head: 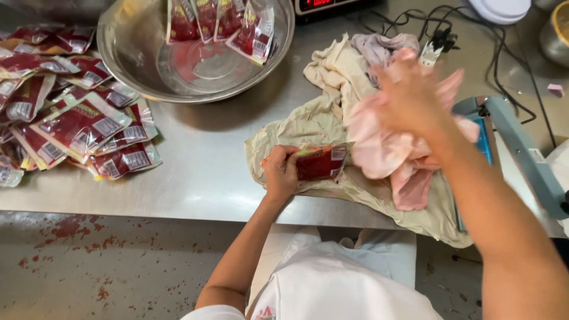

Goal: The person wipes down small plastic pouches of food with a cloth, places them one by one into a heat sealer to seal the openings, and puts the finished pouches into a large metal bowl.

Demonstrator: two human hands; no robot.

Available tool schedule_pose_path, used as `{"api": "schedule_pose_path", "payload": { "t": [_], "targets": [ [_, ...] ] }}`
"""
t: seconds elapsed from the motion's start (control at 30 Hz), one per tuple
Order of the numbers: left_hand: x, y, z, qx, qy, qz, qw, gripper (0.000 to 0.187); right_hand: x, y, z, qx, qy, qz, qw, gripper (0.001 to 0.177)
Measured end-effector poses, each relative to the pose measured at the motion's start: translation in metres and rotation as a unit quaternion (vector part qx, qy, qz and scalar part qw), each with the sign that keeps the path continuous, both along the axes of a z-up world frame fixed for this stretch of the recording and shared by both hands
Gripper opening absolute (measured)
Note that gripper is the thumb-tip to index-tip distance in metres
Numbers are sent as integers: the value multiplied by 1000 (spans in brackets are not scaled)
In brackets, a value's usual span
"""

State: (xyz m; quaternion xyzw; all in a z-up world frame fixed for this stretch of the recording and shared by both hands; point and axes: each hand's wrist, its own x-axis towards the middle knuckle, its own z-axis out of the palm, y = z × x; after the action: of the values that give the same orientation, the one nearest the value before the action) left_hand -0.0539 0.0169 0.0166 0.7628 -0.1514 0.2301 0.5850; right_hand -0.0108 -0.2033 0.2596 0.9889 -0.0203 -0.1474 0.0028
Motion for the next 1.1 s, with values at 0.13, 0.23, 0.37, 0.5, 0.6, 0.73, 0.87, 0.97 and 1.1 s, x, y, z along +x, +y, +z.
{"api": "schedule_pose_path", "payload": {
  "t": [0.13, 0.23, 0.37, 0.5, 0.6, 0.73, 0.87, 0.97, 1.1],
  "targets": [
    [2, -1, -10, -8, 5, 38, 999, 8, -17, 0, -127, 93, -192, 305, 928, 58],
    [2, -1, 2, -15, 3, 33, 999, 7, -25, 4, -163, 77, -221, 280, 931, 15],
    [3, -16, 5, -214, 78, -19, 974, 40, -65, 0, -112, 182, -248, 214, 927, 21],
    [-43, -85, 41, -551, 345, -320, 690, 66, -116, -39, -66, 315, -314, 94, 890, 29],
    [-87, -131, 6, -534, 466, -463, 532, 93, -170, -88, -68, 325, -292, -50, 898, 33],
    [-120, -173, 9, -409, 509, -544, 526, 101, -237, -169, -117, 300, -255, -181, 901, 41],
    [-127, -222, 11, -362, 639, -521, 436, 70, -268, -219, -118, 287, -106, -367, 878, 39],
    [-119, -266, -4, -360, 640, -531, 424, 63, -261, -266, -134, 298, -81, -429, 849, 42],
    [-77, -293, 16, -408, 630, -485, 450, 58, -222, -334, -178, 327, -145, -438, 825, 30]
  ]
}}
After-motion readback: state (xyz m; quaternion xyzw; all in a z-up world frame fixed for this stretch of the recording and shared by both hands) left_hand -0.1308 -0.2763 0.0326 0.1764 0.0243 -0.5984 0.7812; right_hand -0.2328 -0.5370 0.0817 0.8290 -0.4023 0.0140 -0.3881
